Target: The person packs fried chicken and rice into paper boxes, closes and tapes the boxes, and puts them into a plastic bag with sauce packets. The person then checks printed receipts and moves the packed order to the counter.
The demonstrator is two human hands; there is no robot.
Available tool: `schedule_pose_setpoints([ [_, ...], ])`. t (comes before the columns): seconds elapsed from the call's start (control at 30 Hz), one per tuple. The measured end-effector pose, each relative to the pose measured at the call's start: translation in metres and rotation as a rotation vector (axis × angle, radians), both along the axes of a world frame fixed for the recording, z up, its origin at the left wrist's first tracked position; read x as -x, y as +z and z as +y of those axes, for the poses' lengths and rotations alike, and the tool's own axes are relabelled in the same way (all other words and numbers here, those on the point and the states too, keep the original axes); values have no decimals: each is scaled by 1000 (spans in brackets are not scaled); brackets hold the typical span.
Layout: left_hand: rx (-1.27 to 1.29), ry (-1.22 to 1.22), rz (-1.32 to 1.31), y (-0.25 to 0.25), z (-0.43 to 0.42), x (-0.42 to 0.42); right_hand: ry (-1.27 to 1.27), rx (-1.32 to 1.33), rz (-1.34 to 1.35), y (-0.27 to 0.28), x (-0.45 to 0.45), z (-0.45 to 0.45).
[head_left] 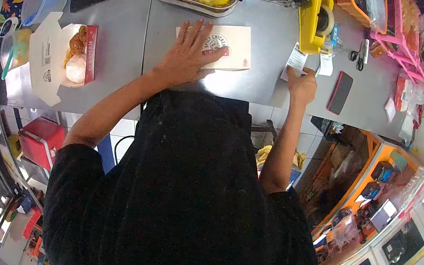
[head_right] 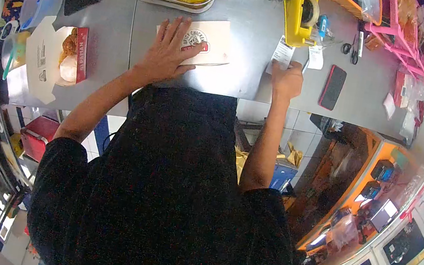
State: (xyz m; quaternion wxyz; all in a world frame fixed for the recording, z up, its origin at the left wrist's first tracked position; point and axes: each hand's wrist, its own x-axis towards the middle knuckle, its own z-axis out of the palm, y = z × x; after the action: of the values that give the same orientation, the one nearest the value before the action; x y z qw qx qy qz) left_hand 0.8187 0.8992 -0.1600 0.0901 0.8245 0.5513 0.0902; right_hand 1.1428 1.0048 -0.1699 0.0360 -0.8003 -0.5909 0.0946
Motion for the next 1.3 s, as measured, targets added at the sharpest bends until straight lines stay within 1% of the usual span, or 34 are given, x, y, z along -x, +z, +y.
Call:
schedule_pose_setpoints([
  [0.07,-10,7,0,-3,-1,-2,-28,-8,111,-11,-14,3],
  [0.17,-13,18,33,-3,0,-3,-6,-15,252,-5,-26,3],
  [0.23,-31,19,12,-5,-1,-2,50,-4,342,20,-19,-8],
  [0.3,-41,3,-19,-2,0,0,120,20,442,60,20,-21],
  [0.37,-42,5,-65,-3,-1,1,402,113,892,63,54,-22],
  [0.47,-53,51,-189,-8,-1,4,751,310,871,59,92,-9],
  [0.53,-74,81,-323,-9,-4,7,884,436,757,49,103,12],
  [0.6,-112,102,-408,-10,-6,7,966,568,624,55,114,23],
  [0.7,-141,135,-536,-8,-6,4,1117,510,417,56,128,30],
  [0.73,-147,148,-576,-8,-6,4,1118,497,347,58,132,32],
  [0.8,-166,79,-456,-10,-6,6,1114,473,210,73,147,31],
  [0.9,-140,6,-318,-9,-5,8,1195,420,197,71,160,33],
  [0.93,-123,-11,-280,-8,-5,8,1201,334,242,67,162,32],
  [1.03,-91,-6,-285,-10,-6,9,1064,346,393,75,156,30],
  [1.13,-119,-31,-318,-17,-6,10,1032,248,479,62,142,28],
  [1.23,-116,-27,-320,-14,-5,9,1055,214,544,56,137,19],
  [1.3,-112,-40,-311,-13,-5,10,1022,215,609,50,137,14],
])
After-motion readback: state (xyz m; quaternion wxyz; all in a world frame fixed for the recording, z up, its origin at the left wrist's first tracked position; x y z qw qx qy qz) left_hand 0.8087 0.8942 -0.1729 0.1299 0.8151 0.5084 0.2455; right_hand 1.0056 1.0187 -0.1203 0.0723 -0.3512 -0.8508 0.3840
